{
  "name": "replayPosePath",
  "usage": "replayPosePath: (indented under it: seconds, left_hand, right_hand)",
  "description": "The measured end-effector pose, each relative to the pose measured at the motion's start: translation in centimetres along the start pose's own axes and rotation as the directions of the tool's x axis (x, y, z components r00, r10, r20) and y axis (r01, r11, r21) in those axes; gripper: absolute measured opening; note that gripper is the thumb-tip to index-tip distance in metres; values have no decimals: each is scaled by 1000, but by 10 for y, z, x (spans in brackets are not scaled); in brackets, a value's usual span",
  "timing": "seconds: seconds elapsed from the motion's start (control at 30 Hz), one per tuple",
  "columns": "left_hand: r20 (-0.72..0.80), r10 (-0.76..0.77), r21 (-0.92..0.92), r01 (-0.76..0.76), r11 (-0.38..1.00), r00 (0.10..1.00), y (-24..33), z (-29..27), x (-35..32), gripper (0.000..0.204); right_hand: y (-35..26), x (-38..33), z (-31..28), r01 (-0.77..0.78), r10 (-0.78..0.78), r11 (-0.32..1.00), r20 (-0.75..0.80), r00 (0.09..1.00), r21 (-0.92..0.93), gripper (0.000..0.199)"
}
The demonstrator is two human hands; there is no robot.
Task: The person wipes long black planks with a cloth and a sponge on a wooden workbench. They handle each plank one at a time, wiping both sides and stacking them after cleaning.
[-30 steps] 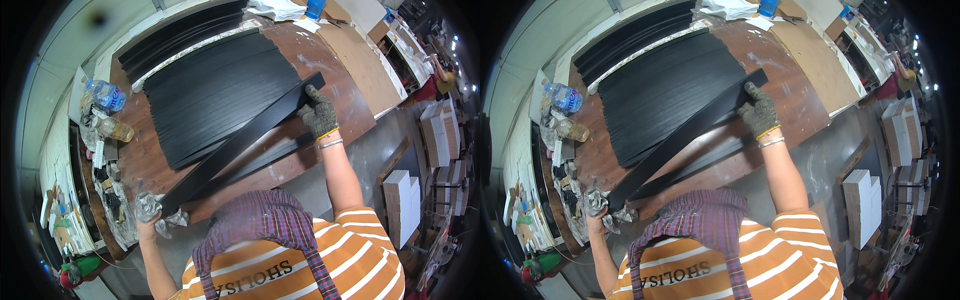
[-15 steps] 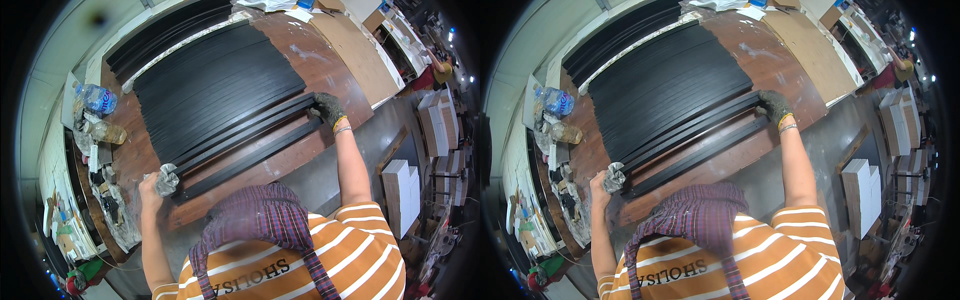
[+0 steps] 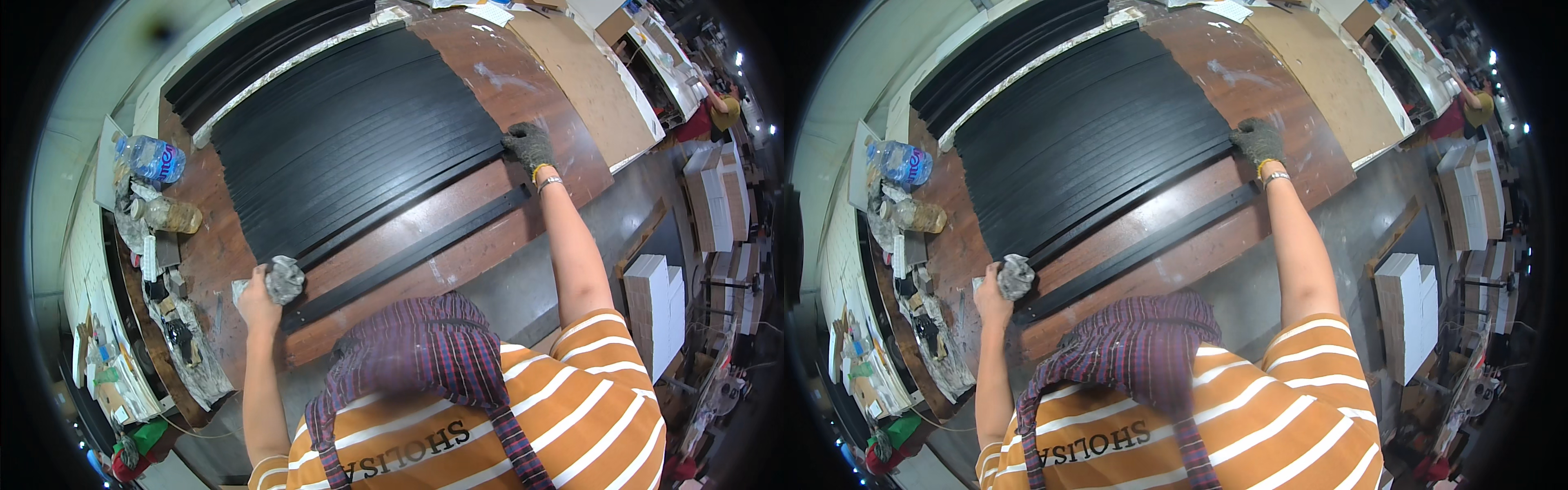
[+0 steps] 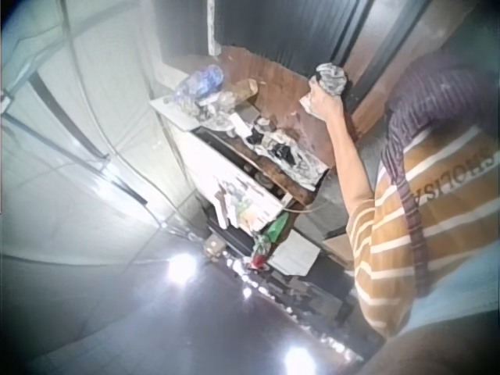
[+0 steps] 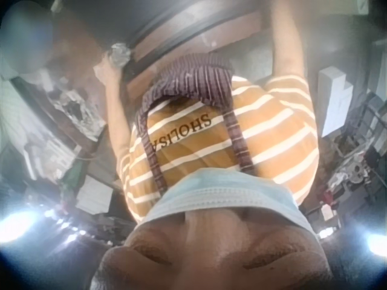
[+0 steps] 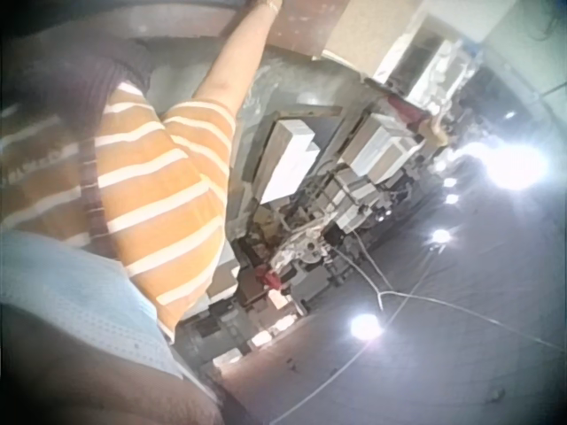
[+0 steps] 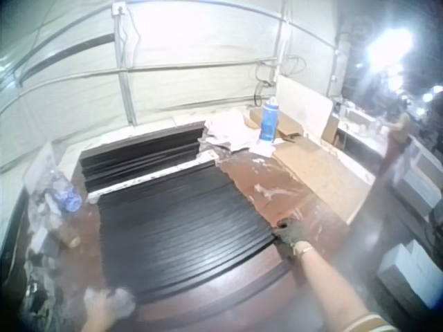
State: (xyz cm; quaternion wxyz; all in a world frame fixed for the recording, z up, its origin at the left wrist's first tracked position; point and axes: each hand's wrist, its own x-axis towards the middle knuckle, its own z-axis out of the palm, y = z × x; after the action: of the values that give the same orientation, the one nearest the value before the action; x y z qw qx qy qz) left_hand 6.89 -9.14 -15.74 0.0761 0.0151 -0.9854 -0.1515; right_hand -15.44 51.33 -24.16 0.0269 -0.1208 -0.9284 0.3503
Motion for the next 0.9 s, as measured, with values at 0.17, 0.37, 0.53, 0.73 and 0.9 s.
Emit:
replayPosePath:
  seconds: [0.17, 0.37, 0.53, 0.73, 0.9]
  left_hand:
    - [-191, -172, -201, 133, 971, 966, -37, -43, -22, 31]
    - [-530, -528, -388, 364, 847, 663, -100, -97, -52, 43]
    - [-366, -425, -443, 247, 862, 828, -79, -84, -58, 41]
    - [-375, -362, -494, 147, 857, 853, -28, -81, -55, 36]
    - [-364, -492, -538, 252, 804, 791, -21, -85, -63, 40]
  right_hand:
    - [-59, -48, -21, -54, 47, 998, -234, 971, -25, 42]
    - [-128, -123, -31, 178, -154, 984, 397, 905, -25, 44]
    - [-152, -138, 23, 394, -252, 918, 698, 670, -47, 43]
    - [-154, -135, 38, 815, -650, 575, 646, 399, 75, 34]
    - [-163, -139, 38, 674, -439, 737, 721, 536, -53, 35]
